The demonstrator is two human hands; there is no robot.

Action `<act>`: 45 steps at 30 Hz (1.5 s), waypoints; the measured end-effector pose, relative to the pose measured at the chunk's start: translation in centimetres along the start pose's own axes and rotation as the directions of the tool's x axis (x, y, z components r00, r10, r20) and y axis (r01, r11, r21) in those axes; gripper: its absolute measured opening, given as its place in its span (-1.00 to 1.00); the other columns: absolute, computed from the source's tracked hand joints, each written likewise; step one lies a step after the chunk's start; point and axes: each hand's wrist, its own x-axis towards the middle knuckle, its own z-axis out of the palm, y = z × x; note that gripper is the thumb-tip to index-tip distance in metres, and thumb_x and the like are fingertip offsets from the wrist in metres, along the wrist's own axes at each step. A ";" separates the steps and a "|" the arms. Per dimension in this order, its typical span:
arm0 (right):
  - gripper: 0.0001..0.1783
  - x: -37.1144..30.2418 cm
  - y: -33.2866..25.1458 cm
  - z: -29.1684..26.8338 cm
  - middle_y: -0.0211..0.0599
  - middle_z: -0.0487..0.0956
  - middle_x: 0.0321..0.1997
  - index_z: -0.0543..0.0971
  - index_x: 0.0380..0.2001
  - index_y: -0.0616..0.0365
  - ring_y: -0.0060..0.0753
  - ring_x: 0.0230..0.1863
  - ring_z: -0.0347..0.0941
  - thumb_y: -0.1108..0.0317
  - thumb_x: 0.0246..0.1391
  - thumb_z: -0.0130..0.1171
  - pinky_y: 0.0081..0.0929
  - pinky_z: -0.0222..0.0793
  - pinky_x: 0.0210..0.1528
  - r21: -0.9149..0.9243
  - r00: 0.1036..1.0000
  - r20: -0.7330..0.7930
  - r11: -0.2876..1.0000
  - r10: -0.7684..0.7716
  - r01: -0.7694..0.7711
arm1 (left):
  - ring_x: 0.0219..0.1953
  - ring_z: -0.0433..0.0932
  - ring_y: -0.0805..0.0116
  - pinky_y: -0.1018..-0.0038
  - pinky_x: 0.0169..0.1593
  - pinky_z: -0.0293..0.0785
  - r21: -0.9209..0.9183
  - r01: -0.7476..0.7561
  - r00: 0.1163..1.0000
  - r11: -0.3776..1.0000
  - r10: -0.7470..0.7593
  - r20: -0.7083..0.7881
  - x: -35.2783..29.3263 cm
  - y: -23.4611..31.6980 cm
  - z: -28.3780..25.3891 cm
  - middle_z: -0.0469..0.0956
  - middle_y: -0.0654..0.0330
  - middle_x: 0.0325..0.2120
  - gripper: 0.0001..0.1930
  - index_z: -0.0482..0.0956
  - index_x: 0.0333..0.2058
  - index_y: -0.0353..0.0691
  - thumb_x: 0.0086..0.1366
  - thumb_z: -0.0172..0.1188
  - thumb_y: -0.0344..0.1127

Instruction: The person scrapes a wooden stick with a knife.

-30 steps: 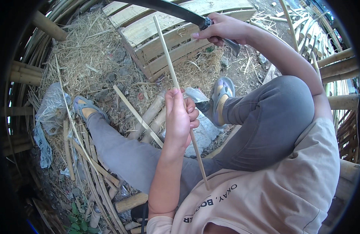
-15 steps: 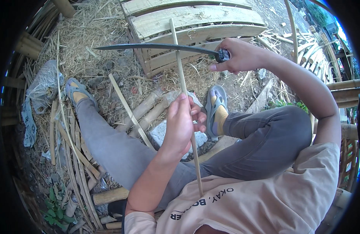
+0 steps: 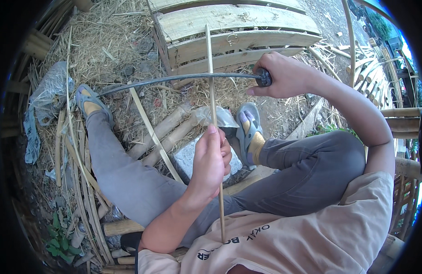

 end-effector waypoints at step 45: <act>-0.60 1.3 -1.9 -0.2 -0.12 0.52 -0.60 0.58 -0.52 0.24 0.04 -0.41 0.54 0.09 0.00 0.40 -0.08 0.41 -0.30 -0.127 0.986 -0.106 0.985 -0.126 0.112 | -0.60 0.12 0.74 0.78 -0.64 0.04 -0.200 0.189 0.982 0.962 -0.181 0.057 -2.1 2.5 -1.7 0.20 0.48 -0.55 -0.70 0.36 -0.21 -0.03 0.56 -0.15 0.03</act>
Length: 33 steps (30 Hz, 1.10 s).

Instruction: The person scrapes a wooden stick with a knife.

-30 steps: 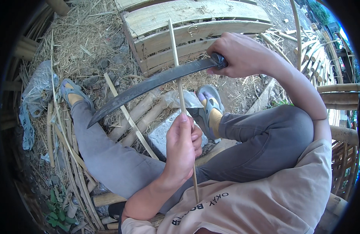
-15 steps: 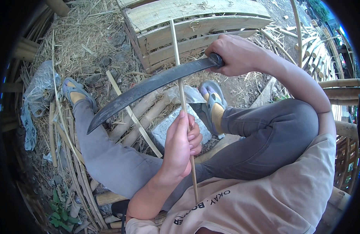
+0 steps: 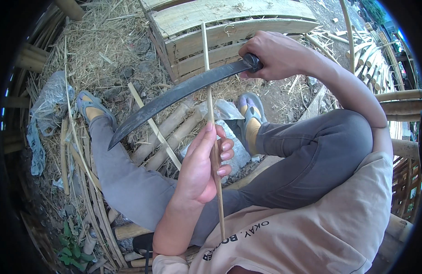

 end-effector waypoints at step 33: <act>-0.78 1.3 -0.6 3.0 0.06 0.57 -0.55 0.62 -0.50 0.34 0.16 -0.40 0.56 0.49 -0.34 0.15 -0.09 0.47 -0.33 0.086 0.998 -0.006 0.994 0.063 -0.062 | -0.68 -0.07 0.75 0.72 -0.67 -0.14 0.100 -0.071 0.997 0.992 0.075 -0.028 0.0 -0.4 0.1 0.08 0.52 -0.65 -0.68 0.34 -0.25 -0.04 0.57 -0.17 0.04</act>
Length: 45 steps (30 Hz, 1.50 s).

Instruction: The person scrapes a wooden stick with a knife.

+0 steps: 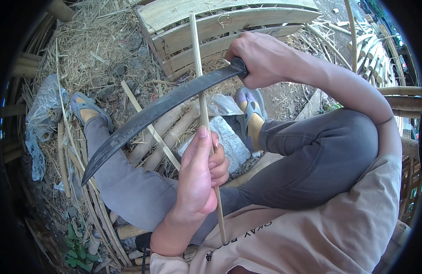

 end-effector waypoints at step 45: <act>-0.63 0.7 -1.3 -0.1 0.08 0.60 -0.38 0.61 -0.30 0.37 0.07 -0.22 0.59 0.41 -0.28 0.25 -0.15 0.47 -0.16 0.269 0.972 0.236 0.960 0.016 -0.081 | -0.67 -0.03 0.74 0.73 -0.65 -0.08 -0.065 0.002 0.999 0.998 0.000 0.038 -0.2 0.2 -0.5 0.09 0.52 -0.64 -0.69 0.36 -0.25 -0.06 0.58 -0.17 0.00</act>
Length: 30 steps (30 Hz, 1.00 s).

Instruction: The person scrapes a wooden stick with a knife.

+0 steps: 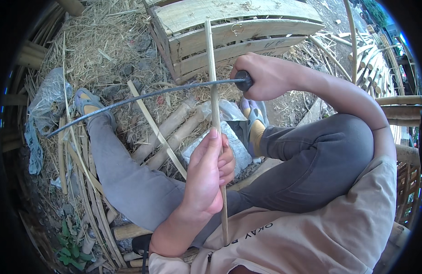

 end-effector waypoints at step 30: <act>-0.55 1.1 4.8 -0.5 0.06 0.66 -0.37 0.67 -0.25 0.35 0.07 -0.29 0.64 0.44 -0.37 0.27 -0.17 0.57 -0.16 -0.294 0.924 -0.382 0.950 -0.019 -0.102 | -0.71 -0.07 0.74 0.68 -0.68 -0.17 0.069 -0.030 0.999 0.997 0.029 0.016 -0.2 -0.3 0.0 0.08 0.51 -0.66 -0.67 0.35 -0.30 -0.05 0.58 -0.17 0.01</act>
